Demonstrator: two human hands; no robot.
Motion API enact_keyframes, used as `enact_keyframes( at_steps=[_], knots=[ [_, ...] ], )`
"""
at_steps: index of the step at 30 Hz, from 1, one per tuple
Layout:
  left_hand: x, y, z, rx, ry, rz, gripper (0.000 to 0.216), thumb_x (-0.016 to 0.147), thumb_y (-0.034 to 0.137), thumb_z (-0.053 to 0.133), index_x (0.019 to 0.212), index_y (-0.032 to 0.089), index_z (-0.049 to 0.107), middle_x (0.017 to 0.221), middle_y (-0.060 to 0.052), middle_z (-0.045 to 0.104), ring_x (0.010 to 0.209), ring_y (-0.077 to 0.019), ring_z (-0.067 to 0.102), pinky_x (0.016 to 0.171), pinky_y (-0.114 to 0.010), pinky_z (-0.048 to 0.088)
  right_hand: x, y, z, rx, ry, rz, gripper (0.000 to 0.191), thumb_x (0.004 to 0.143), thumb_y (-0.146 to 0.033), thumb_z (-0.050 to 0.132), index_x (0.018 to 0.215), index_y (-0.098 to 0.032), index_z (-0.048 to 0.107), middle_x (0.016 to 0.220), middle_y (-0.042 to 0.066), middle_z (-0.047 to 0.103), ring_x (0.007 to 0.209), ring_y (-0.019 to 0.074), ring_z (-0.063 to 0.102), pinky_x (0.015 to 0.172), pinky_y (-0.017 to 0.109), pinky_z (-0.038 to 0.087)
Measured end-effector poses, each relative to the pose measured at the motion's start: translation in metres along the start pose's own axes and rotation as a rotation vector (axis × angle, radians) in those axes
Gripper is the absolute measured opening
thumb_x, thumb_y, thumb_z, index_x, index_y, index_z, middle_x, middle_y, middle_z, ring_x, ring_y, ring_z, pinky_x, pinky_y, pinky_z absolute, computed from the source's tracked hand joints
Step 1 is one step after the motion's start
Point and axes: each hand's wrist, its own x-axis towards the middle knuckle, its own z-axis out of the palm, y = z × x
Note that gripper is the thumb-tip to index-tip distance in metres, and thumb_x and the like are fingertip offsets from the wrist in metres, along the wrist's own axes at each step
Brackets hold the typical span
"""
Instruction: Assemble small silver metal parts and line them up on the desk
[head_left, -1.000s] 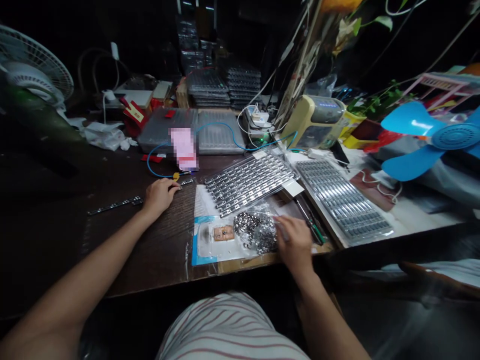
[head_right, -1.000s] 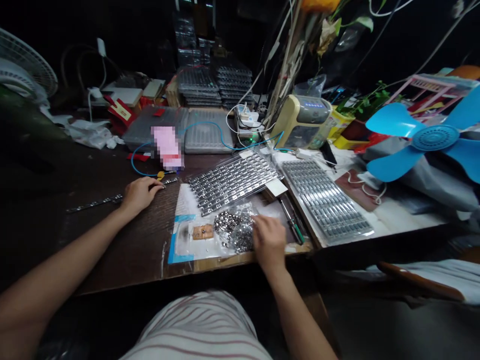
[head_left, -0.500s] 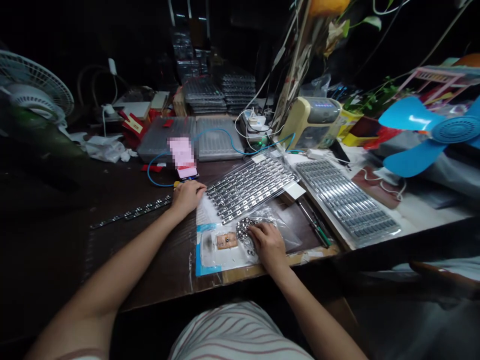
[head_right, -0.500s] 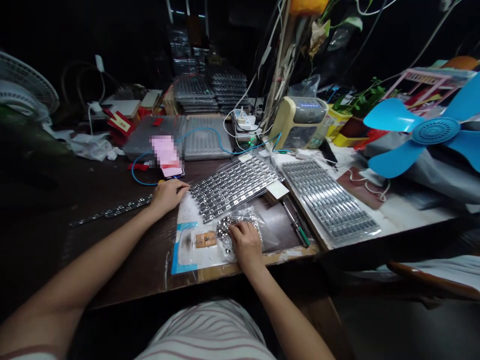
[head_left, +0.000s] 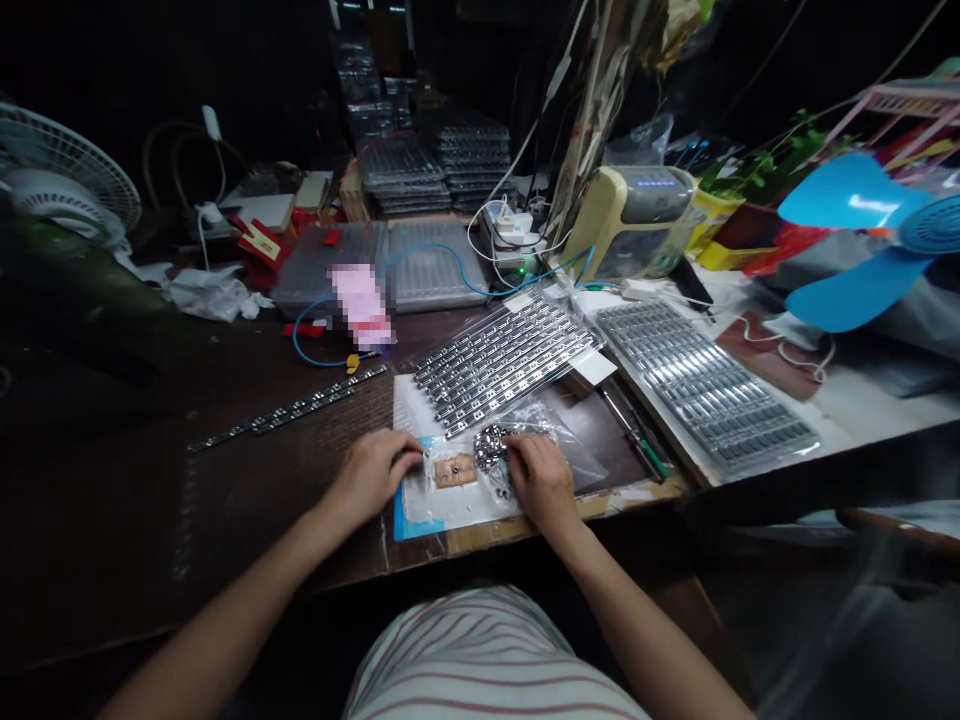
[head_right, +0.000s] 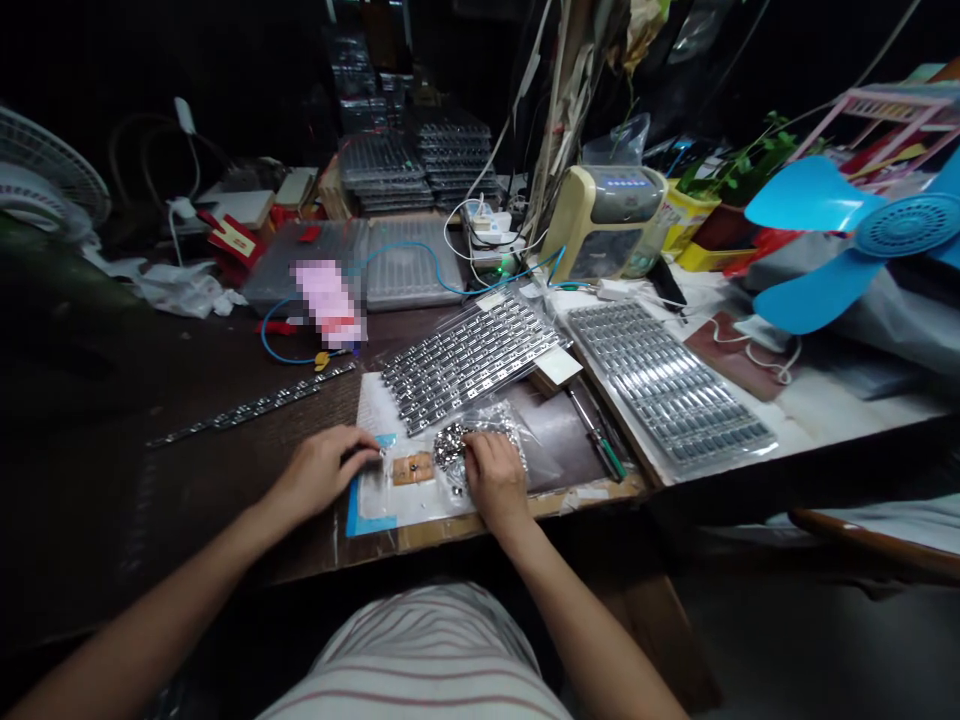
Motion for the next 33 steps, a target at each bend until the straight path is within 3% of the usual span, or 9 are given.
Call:
enact_keyframes(
  at_steps=[4, 8, 13, 17, 21, 23, 27, 33],
  knots=[
    [-0.038, 0.008, 0.030, -0.018, 0.101, 0.065, 0.019, 0.090, 0.021, 0.048, 0.097, 0.022, 0.065, 0.095, -0.007, 0.068, 0.090, -0.0202, 0.060, 0.081, -0.032, 0.045, 0.006, -0.007, 0.003, 0.135, -0.016, -0.017, 0.014, 0.090, -0.018, 0.053, 0.095, -0.020, 0.066, 0.091, 0.005, 0.066, 0.087, 0.0180, 0.056, 0.078, 0.031, 0.043],
    [-0.042, 0.005, 0.047, 0.012, 0.257, 0.110, 0.017, 0.090, 0.024, 0.051, 0.099, 0.020, 0.064, 0.093, -0.007, 0.066, 0.089, -0.0209, 0.058, 0.080, -0.034, 0.046, 0.010, -0.020, 0.015, 0.131, -0.127, -0.014, 0.008, 0.083, -0.030, 0.066, 0.082, -0.023, 0.069, 0.081, 0.001, 0.068, 0.079, 0.0163, 0.056, 0.073, 0.030, 0.038],
    [-0.044, 0.007, 0.051, 0.010, 0.285, 0.125, 0.017, 0.089, 0.025, 0.053, 0.099, 0.021, 0.065, 0.090, -0.006, 0.065, 0.086, -0.0193, 0.058, 0.079, -0.032, 0.048, 0.010, -0.032, 0.026, 0.029, -0.153, -0.072, 0.013, 0.081, -0.038, 0.068, 0.079, -0.025, 0.070, 0.087, 0.001, 0.068, 0.082, 0.0170, 0.053, 0.074, 0.032, 0.032],
    [-0.030, -0.015, 0.021, 0.007, 0.304, 0.084, 0.021, 0.091, 0.024, 0.048, 0.102, 0.020, 0.065, 0.096, -0.006, 0.065, 0.091, -0.0187, 0.059, 0.082, -0.031, 0.048, 0.009, -0.033, 0.030, 0.020, -0.142, -0.117, 0.009, 0.084, -0.034, 0.065, 0.083, -0.027, 0.071, 0.091, 0.001, 0.066, 0.084, 0.0170, 0.051, 0.073, 0.032, 0.031],
    [0.005, -0.067, -0.033, 0.285, 0.383, -0.186, 0.022, 0.089, 0.029, 0.049, 0.094, 0.020, 0.069, 0.097, -0.008, 0.067, 0.092, -0.0237, 0.058, 0.082, -0.036, 0.045, 0.008, -0.033, 0.033, 0.024, -0.147, -0.149, 0.010, 0.086, -0.033, 0.063, 0.086, -0.028, 0.072, 0.089, 0.002, 0.066, 0.084, 0.0174, 0.050, 0.074, 0.032, 0.031],
    [0.021, -0.091, -0.051, 0.399, 0.310, -0.252, 0.020, 0.085, 0.034, 0.056, 0.091, 0.021, 0.071, 0.096, -0.008, 0.067, 0.092, -0.0260, 0.058, 0.081, -0.038, 0.044, 0.009, -0.035, 0.034, 0.014, -0.156, -0.154, 0.010, 0.086, -0.032, 0.063, 0.087, -0.028, 0.072, 0.089, 0.002, 0.065, 0.085, 0.0179, 0.050, 0.074, 0.033, 0.032],
    [0.038, -0.113, -0.057, 0.460, 0.186, -0.270, 0.020, 0.083, 0.039, 0.058, 0.085, 0.025, 0.072, 0.097, -0.006, 0.067, 0.095, -0.0267, 0.057, 0.082, -0.038, 0.041, 0.010, -0.036, 0.023, -0.048, -0.166, -0.151, 0.017, 0.086, -0.033, 0.062, 0.101, -0.028, 0.069, 0.097, 0.003, 0.065, 0.089, 0.0196, 0.050, 0.076, 0.033, 0.034],
    [0.046, -0.121, -0.056, 0.390, 0.148, -0.348, 0.022, 0.083, 0.039, 0.056, 0.085, 0.024, 0.072, 0.098, -0.005, 0.069, 0.093, -0.0249, 0.060, 0.081, -0.035, 0.041, 0.007, -0.011, -0.005, -0.346, -0.155, -0.062, 0.027, 0.085, -0.034, 0.063, 0.108, -0.023, 0.066, 0.102, 0.006, 0.065, 0.090, 0.0230, 0.050, 0.074, 0.035, 0.034]
  ],
)
